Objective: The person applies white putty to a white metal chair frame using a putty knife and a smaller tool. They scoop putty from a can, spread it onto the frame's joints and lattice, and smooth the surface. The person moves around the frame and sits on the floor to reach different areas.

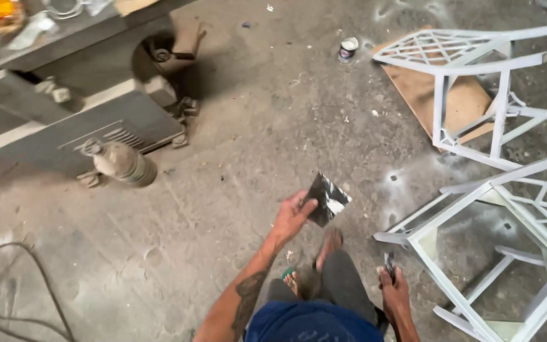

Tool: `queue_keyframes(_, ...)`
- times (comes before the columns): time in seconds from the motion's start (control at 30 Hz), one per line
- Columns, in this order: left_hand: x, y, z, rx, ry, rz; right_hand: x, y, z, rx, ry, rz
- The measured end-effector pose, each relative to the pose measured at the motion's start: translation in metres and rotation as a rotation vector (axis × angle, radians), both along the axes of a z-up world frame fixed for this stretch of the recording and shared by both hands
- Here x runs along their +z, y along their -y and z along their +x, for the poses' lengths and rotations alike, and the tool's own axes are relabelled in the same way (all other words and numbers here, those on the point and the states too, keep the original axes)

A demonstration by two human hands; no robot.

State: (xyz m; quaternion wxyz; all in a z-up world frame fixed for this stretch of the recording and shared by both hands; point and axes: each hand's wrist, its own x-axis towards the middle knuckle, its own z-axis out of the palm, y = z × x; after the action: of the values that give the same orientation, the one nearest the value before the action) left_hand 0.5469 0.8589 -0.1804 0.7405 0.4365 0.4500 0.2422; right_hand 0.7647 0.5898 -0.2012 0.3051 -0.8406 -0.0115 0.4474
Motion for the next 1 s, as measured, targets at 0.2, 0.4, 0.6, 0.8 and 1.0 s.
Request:
queue_keyframes(0.2,-0.067,-0.147,0.041,0.017,-0.386,-0.054,-0.134,-0.139,0.122,0.175,0.153,0.146)
queue_keyframes(0.4,-0.088,-0.246,0.057,0.392,-0.44,-0.139,-0.162,-0.382,0.243,0.388,0.3,0.054)
queue_keyframes(0.6,-0.123,-0.39,0.119,0.427,-0.603,-0.142,-0.242,-0.591,0.334,0.582,0.531,0.236)
queue_keyframes(0.8,-0.243,-0.603,0.163,0.365,-0.428,-0.058,-0.388,-0.614,0.369,0.543,0.536,-0.03)
queue_keyframes(1.0,-0.24,-0.889,0.319,0.189,-0.247,0.081,-0.439,-0.585,0.353,0.689,0.453,-0.412)
